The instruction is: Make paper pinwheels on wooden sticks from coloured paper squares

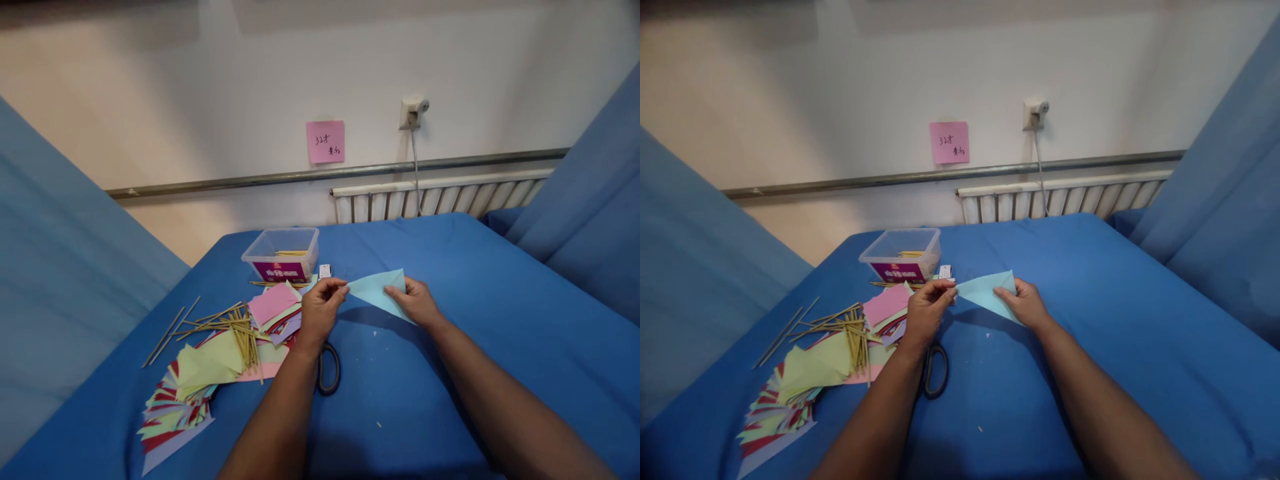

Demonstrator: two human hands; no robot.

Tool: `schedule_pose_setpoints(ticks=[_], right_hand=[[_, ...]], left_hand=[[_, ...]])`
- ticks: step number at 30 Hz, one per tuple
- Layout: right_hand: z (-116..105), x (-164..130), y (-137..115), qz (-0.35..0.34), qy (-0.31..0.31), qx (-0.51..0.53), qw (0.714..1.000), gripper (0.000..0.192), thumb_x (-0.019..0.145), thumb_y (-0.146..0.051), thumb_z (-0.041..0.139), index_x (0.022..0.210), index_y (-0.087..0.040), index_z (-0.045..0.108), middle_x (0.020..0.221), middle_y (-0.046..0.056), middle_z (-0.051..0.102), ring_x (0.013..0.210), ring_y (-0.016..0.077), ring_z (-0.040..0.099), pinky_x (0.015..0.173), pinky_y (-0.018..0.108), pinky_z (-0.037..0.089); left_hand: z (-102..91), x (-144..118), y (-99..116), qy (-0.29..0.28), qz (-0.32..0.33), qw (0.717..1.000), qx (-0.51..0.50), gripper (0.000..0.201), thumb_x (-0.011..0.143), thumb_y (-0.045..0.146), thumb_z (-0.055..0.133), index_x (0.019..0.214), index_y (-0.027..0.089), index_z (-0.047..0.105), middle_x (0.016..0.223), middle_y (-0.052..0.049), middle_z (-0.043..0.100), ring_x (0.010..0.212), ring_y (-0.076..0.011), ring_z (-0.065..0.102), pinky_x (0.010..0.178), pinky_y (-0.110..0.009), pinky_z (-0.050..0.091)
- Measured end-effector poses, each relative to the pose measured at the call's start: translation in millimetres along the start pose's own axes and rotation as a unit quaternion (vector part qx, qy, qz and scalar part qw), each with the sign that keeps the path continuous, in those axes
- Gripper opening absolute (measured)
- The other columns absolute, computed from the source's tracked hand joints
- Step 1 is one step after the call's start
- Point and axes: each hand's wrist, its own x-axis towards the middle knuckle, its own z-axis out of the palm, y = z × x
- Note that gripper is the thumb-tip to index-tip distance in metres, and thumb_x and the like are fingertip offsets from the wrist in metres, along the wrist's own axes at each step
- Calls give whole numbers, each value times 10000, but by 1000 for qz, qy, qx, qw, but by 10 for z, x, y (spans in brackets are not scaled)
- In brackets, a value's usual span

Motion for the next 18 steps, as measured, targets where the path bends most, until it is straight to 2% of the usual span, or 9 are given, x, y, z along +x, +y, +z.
schedule_pose_setpoints(ticks=[3, 6, 8, 11, 14, 16, 18], right_hand=[[21, -21, -8, 11, -21, 36, 999, 362, 729, -499, 661, 849, -157, 679, 698, 5, 642, 558, 122, 522, 506, 229, 396], [99, -33, -8, 41, -6, 85, 996, 380, 735, -516, 652, 863, -159, 677, 685, 8, 649, 536, 123, 526, 493, 232, 392], [183, -43, -10, 59, 31, 117, 991, 408, 722, -526, 661, 899, -158, 672, 719, 22, 673, 548, 135, 549, 507, 244, 410], [312, -76, -26, 75, 26, 143, 987, 428, 677, -534, 701, 868, -152, 670, 723, 32, 687, 547, 145, 565, 529, 261, 432], [377, -124, -62, 104, -13, 185, 977, 444, 695, -570, 677, 850, -155, 658, 670, 29, 671, 523, 143, 558, 505, 256, 423], [374, -155, -94, 111, -53, 238, 963, 481, 758, -630, 576, 849, -163, 646, 667, 35, 659, 542, 147, 570, 501, 252, 426], [357, -190, -129, 88, -92, 258, 958, 532, 804, -672, 470, 825, -167, 636, 681, 43, 646, 564, 147, 579, 500, 249, 430]], left_hand=[[-1, 30, -14, 37, -24, 999, -18, 223, 684, 324, 731, 833, 170, 672, 657, 4, 616, 575, -105, 554, 595, -241, 452], [73, 12, -36, 58, -90, 989, -98, 369, 635, 344, 766, 933, 170, 635, 745, -7, 639, 618, -115, 591, 607, -248, 470], [173, -43, -68, 20, -156, 978, -135, 427, 610, 376, 784, 942, 164, 619, 774, -25, 652, 660, -141, 620, 608, -258, 478], [326, -150, -131, -70, -234, 962, -124, 395, 591, 408, 799, 813, 127, 633, 690, -47, 646, 594, -138, 594, 553, -246, 454], [368, -194, -168, -72, -277, 946, -153, 358, 574, 369, 821, 764, 112, 659, 641, -38, 635, 543, -109, 556, 549, -233, 444], [321, -171, -163, -52, -294, 932, -206, 330, 581, 336, 825, 771, 112, 673, 691, -42, 657, 578, -105, 575, 596, -233, 463], [251, -127, -140, -43, -283, 921, -265, 312, 610, 305, 814, 830, 126, 683, 767, -43, 678, 640, -108, 600, 644, -231, 475]])
